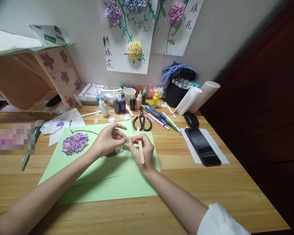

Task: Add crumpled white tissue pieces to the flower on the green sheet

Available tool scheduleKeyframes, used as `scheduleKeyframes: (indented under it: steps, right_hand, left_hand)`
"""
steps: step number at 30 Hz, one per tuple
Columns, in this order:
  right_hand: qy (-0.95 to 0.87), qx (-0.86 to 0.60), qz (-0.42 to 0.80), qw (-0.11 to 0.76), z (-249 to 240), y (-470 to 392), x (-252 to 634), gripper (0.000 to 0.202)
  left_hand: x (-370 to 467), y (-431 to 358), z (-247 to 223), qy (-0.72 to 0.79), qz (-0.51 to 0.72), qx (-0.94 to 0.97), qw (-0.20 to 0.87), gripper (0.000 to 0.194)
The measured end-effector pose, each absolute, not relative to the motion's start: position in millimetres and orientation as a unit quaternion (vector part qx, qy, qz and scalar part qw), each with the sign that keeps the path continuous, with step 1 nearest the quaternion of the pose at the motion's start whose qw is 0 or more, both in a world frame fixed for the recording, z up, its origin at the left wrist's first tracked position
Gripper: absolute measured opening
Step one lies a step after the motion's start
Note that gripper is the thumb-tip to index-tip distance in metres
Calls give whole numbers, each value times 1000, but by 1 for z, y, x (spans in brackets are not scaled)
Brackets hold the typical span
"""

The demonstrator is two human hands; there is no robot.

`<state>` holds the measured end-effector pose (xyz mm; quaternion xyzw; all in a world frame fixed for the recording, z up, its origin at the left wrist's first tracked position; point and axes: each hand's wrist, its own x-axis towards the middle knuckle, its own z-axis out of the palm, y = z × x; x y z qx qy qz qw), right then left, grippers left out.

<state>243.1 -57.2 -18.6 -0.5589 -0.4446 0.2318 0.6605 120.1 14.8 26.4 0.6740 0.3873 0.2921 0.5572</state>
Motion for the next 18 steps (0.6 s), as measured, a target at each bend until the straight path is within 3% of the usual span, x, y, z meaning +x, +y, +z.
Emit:
scheduleKeyframes:
  steps: [18]
  right_hand:
    - [-449,-556,231,660,-21,-56,243,16]
  left_hand:
    - [119,15,26,392,295,667,561,34]
